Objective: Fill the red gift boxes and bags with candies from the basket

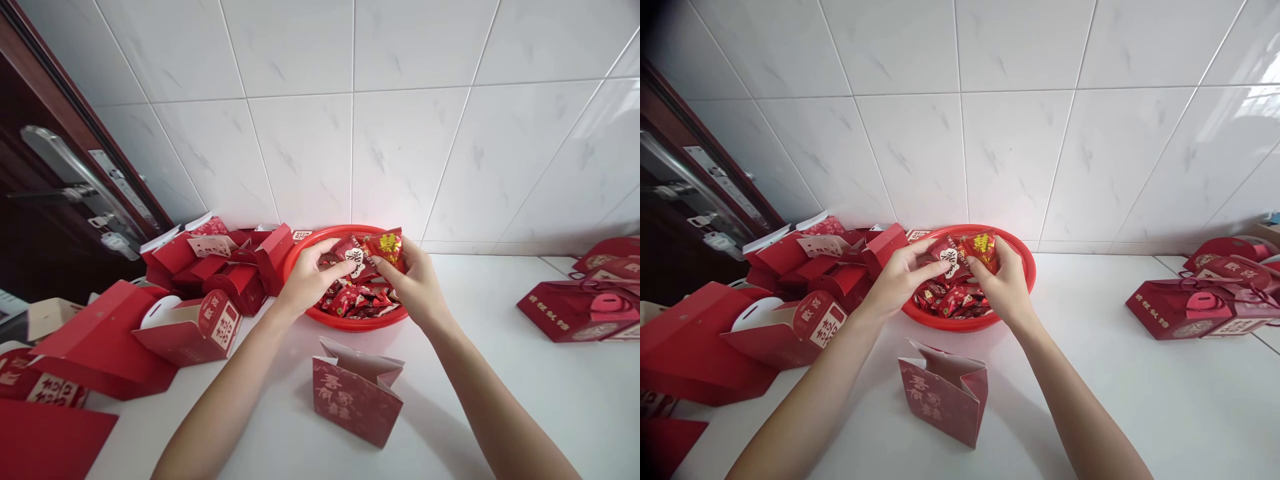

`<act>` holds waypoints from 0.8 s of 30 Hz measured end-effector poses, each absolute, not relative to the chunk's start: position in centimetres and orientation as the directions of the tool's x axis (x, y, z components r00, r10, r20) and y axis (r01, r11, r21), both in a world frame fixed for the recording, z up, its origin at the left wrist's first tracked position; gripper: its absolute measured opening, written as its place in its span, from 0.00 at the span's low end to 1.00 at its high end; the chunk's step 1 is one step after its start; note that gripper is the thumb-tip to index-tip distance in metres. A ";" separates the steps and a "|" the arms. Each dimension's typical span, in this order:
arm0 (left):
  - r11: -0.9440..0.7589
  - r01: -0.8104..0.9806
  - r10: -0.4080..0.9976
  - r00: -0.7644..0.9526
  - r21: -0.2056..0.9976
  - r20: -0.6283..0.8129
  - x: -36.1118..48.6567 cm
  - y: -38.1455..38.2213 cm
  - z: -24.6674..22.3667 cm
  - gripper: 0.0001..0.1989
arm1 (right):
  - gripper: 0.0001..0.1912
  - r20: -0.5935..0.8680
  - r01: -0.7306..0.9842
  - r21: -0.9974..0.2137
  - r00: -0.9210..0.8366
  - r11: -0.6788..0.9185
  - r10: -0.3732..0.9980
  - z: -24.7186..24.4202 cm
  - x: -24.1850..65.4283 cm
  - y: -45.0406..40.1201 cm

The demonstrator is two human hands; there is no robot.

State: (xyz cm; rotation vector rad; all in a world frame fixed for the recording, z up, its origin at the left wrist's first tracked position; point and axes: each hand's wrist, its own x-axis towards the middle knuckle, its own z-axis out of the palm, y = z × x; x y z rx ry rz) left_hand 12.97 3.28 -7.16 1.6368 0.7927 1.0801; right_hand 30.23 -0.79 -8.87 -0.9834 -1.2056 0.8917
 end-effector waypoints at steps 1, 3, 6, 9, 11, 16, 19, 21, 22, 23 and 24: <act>-0.318 0.010 0.875 0.388 0.948 0.289 12.9 3.0 -7.0 0.21 | 0.14 0.301 -0.075 -0.947 0.139 0.313 0.943 -8.6 30.1 -1.1; -0.323 0.013 0.868 0.403 0.946 0.290 12.7 2.6 -6.8 0.21 | 0.16 0.261 -0.145 -0.949 0.128 0.279 0.957 -8.3 29.9 -1.5; -0.316 0.034 0.863 0.425 0.948 0.273 12.5 2.3 -6.7 0.22 | 0.17 0.213 -0.221 -0.947 0.116 0.235 0.970 -8.2 29.6 -1.8; -0.336 0.078 0.870 0.408 0.939 0.278 12.5 2.1 -6.7 0.23 | 0.18 0.215 -0.252 -0.941 0.072 0.226 0.974 -8.2 29.4 -1.9; -0.377 0.093 0.864 0.395 0.921 0.314 12.5 1.8 -6.5 0.21 | 0.18 0.247 -0.230 -0.940 0.043 0.251 0.968 -8.2 29.4 -2.0; -0.455 0.129 0.819 0.449 0.881 0.357 11.2 0.3 -5.0 0.19 | 0.15 0.318 -0.192 -0.931 -0.009 0.311 0.948 -7.5 29.9 -2.9; -0.448 0.237 0.787 0.563 0.862 0.253 8.9 -0.5 -3.6 0.26 | 0.16 0.349 -0.153 -0.929 -0.059 0.337 0.935 -6.3 30.6 -4.1; -0.477 0.364 0.749 0.645 0.800 0.153 7.4 -1.0 -2.6 0.23 | 0.16 0.370 -0.148 -0.924 -0.117 0.352 0.922 -5.5 31.1 -4.9; -0.512 0.401 0.714 0.691 0.759 0.116 6.8 -1.2 -2.3 0.19 | 0.16 0.375 -0.160 -0.922 -0.158 0.352 0.913 -5.2 31.3 -5.3; -0.549 0.420 0.672 0.736 0.722 0.083 6.4 -1.4 -2.1 0.14 | 0.15 0.374 -0.179 -0.923 -0.205 0.341 0.905 -4.9 31.5 -5.7; -0.585 0.420 0.625 0.779 0.694 0.056 6.2 -1.7 -2.0 0.10 | 0.14 0.364 -0.203 -0.926 -0.259 0.318 0.895 -4.8 31.5 -6.1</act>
